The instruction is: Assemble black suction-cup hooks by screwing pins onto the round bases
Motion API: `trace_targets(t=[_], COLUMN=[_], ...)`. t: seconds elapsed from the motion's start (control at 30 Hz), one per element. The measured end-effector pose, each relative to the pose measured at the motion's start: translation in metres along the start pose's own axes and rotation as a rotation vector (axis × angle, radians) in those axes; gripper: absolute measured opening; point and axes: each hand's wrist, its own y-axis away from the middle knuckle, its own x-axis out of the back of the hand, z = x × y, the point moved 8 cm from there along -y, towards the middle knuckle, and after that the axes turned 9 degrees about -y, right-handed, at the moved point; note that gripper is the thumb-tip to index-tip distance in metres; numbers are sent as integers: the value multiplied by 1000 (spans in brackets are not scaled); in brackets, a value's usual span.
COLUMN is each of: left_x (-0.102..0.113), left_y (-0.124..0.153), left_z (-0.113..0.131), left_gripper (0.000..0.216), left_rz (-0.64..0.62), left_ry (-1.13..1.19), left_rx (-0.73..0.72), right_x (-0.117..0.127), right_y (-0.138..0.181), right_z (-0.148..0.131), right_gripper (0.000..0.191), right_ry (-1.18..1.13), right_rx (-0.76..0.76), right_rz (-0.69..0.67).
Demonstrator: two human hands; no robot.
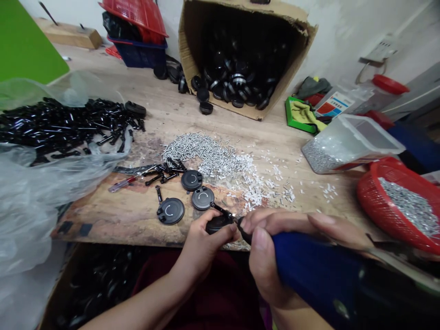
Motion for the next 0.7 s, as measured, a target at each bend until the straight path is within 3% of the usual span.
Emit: trace_targets(t=[0.2,0.4,0.57,0.7], left_x=[1,1,-4,-8], left_y=[1,0,5,8], left_z=[2,0,-9,-17], left_gripper=[17,12,16,21], left_rz=[29,37,-4,-43], left_ry=[-25,-60,93,217], left_rx=[-13,-24,45,105], right_x=[-5,-6,-13,-16], right_y=[-1,0,-8,-10], right_z=[-3,2,8,13], right_gripper=[58,53,44,42], right_ry=[-71,-205,-452,-513], right_rx=[65,51,29,-1], right_rz=[-78,-40,-129,-187])
